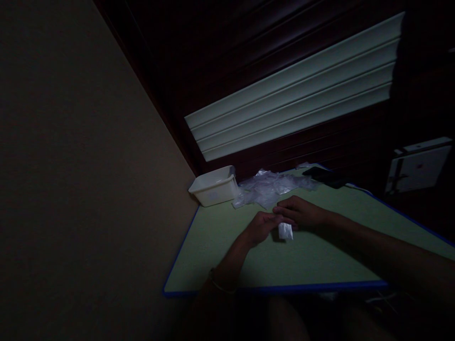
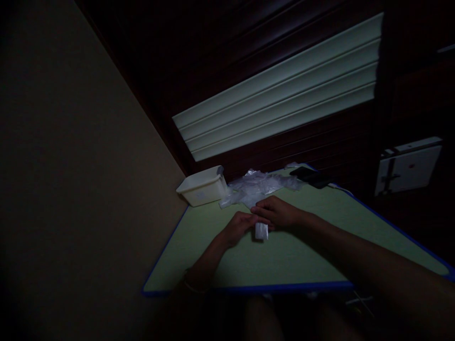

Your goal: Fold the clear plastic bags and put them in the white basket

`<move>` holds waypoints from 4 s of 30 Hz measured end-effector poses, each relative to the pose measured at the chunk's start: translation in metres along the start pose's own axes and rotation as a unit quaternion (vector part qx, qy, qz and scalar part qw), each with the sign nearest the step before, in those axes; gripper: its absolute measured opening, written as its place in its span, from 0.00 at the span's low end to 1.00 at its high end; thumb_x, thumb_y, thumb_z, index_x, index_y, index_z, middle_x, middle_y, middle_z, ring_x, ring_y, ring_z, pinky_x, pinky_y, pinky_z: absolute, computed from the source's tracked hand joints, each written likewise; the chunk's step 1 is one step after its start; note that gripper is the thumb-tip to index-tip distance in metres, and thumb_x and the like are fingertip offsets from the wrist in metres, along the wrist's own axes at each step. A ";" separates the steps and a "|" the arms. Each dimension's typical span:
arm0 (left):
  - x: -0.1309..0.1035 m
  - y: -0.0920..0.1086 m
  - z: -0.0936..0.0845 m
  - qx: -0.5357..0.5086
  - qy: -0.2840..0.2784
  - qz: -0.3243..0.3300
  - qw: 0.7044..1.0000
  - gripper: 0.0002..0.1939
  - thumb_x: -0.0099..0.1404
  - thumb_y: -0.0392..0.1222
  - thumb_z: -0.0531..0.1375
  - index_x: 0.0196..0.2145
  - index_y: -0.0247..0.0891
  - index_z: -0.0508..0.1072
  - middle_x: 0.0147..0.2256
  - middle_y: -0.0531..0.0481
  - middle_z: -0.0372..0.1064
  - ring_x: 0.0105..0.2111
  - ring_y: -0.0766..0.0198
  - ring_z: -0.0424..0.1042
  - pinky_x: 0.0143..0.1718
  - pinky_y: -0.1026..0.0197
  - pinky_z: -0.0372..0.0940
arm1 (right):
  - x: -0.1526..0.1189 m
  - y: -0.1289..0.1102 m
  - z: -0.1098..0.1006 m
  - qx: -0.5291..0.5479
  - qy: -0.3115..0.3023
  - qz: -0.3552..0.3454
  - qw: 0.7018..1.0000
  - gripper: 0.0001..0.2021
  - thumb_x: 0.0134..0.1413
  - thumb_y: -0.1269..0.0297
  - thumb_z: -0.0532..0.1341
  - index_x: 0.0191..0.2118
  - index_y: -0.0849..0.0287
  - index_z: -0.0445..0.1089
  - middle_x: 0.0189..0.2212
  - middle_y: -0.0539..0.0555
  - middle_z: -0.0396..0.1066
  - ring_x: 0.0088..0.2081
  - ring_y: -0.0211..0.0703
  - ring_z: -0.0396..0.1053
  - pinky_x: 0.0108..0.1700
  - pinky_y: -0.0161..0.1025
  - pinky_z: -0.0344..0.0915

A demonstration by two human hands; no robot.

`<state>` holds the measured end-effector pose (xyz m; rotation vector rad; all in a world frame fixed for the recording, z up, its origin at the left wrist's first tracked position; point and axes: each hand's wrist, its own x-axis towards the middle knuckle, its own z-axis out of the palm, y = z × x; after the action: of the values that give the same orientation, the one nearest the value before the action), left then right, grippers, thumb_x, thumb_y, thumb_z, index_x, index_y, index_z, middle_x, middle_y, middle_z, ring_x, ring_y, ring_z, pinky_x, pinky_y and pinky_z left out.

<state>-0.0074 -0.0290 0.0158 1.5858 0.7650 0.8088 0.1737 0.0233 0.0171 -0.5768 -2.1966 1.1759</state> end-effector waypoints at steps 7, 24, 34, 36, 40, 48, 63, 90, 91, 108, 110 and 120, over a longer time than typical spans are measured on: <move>-0.003 0.005 0.003 0.005 -0.012 0.010 1.000 0.30 0.64 0.60 0.55 0.45 0.28 0.77 0.43 0.36 0.75 0.47 0.49 0.73 0.56 0.47 0.59 | 0.000 -0.001 0.000 0.013 0.038 0.028 0.999 0.22 0.60 0.47 0.54 0.22 0.58 0.61 0.13 0.45 0.58 0.16 0.33 0.56 0.18 0.32 0.50; -0.005 0.006 0.006 -0.039 -0.066 -0.009 0.997 0.26 0.67 0.55 0.54 0.49 0.28 0.75 0.51 0.32 0.70 0.51 0.48 0.71 0.56 0.44 0.61 | 0.003 -0.005 -0.021 -0.102 0.075 -0.019 0.992 0.25 0.59 0.43 0.51 0.20 0.57 0.55 0.18 0.45 0.49 0.22 0.34 0.49 0.25 0.35 0.49; -0.004 0.006 0.005 -0.047 -0.069 -0.022 0.996 0.30 0.65 0.58 0.55 0.49 0.27 0.74 0.51 0.30 0.70 0.51 0.47 0.71 0.57 0.44 0.61 | 0.003 0.001 -0.024 -0.116 0.081 -0.025 0.990 0.25 0.61 0.45 0.51 0.20 0.58 0.55 0.19 0.45 0.48 0.23 0.34 0.49 0.25 0.35 0.48; -0.005 0.006 0.006 -0.055 -0.072 -0.018 0.996 0.29 0.65 0.57 0.55 0.49 0.26 0.74 0.51 0.29 0.70 0.50 0.47 0.72 0.57 0.44 0.60 | 0.002 0.000 -0.026 -0.126 0.085 -0.024 0.988 0.25 0.60 0.44 0.51 0.20 0.57 0.55 0.19 0.46 0.48 0.23 0.35 0.50 0.25 0.35 0.49; -0.008 0.004 0.008 -0.062 -0.096 -0.025 0.993 0.27 0.65 0.56 0.56 0.45 0.27 0.77 0.51 0.31 0.70 0.51 0.48 0.71 0.58 0.44 0.59 | 0.001 0.000 -0.036 -0.137 0.145 -0.024 0.980 0.25 0.60 0.43 0.50 0.20 0.56 0.53 0.19 0.45 0.47 0.22 0.35 0.49 0.25 0.35 0.49; 0.007 -0.007 -0.001 -0.032 0.138 -0.043 0.989 0.33 0.60 0.65 0.56 0.31 0.26 0.77 0.32 0.35 0.76 0.31 0.56 0.76 0.39 0.52 0.69 | 0.002 0.004 -0.036 -0.143 0.171 -0.029 0.974 0.25 0.60 0.42 0.50 0.20 0.56 0.54 0.19 0.45 0.47 0.22 0.35 0.49 0.25 0.35 0.49; 0.011 -0.014 -0.001 0.050 0.164 -0.039 0.984 0.19 0.56 0.53 0.64 0.32 0.30 0.76 0.25 0.46 0.73 0.18 0.72 0.61 0.21 0.67 0.55 | 0.002 0.000 -0.025 -0.105 0.190 -0.001 0.976 0.27 0.60 0.41 0.48 0.20 0.57 0.55 0.18 0.47 0.51 0.22 0.36 0.51 0.26 0.36 0.50; 0.000 -0.006 -0.002 0.467 0.279 0.045 0.838 0.10 0.65 0.42 0.55 0.38 0.40 0.75 0.38 0.43 0.71 0.38 0.56 0.69 0.45 0.55 0.62 | 0.011 0.002 0.019 -0.056 0.152 0.042 0.986 0.23 0.61 0.48 0.52 0.29 0.62 0.72 0.26 0.56 0.74 0.29 0.45 0.70 0.34 0.40 0.64; -0.001 -0.006 -0.002 0.460 0.275 0.048 0.843 0.10 0.64 0.43 0.56 0.39 0.40 0.75 0.38 0.43 0.71 0.38 0.56 0.69 0.44 0.55 0.62 | 0.011 0.004 0.019 -0.053 0.155 0.044 0.986 0.23 0.60 0.48 0.52 0.29 0.63 0.72 0.27 0.56 0.74 0.30 0.45 0.70 0.34 0.40 0.64; 0.017 -0.013 -0.017 0.032 0.326 0.004 0.945 0.19 0.53 0.52 0.65 0.34 0.31 0.76 0.23 0.51 0.68 0.20 0.71 0.61 0.23 0.66 0.57 | 0.009 0.003 0.008 0.013 0.148 0.076 0.986 0.20 0.54 0.48 0.56 0.23 0.61 0.67 0.19 0.51 0.66 0.21 0.37 0.61 0.24 0.35 0.57; 0.017 -0.014 -0.017 0.012 0.326 0.004 0.945 0.19 0.52 0.51 0.66 0.34 0.31 0.76 0.22 0.52 0.67 0.19 0.72 0.60 0.22 0.66 0.55 | 0.008 0.003 0.009 0.024 0.154 0.068 0.985 0.19 0.54 0.49 0.57 0.24 0.60 0.66 0.19 0.51 0.65 0.22 0.36 0.60 0.23 0.35 0.56; 0.018 -0.016 -0.018 -0.004 0.330 0.017 0.944 0.17 0.51 0.49 0.67 0.30 0.31 0.76 0.21 0.53 0.66 0.18 0.73 0.59 0.20 0.67 0.53 | 0.010 0.004 0.005 0.088 0.170 0.065 0.979 0.15 0.52 0.53 0.61 0.31 0.62 0.70 0.21 0.51 0.67 0.23 0.38 0.63 0.27 0.38 0.60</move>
<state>-0.0131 -0.0018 0.0043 1.3165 1.2041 1.3966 0.1637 0.0286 0.0139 -0.7904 -1.7702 1.2210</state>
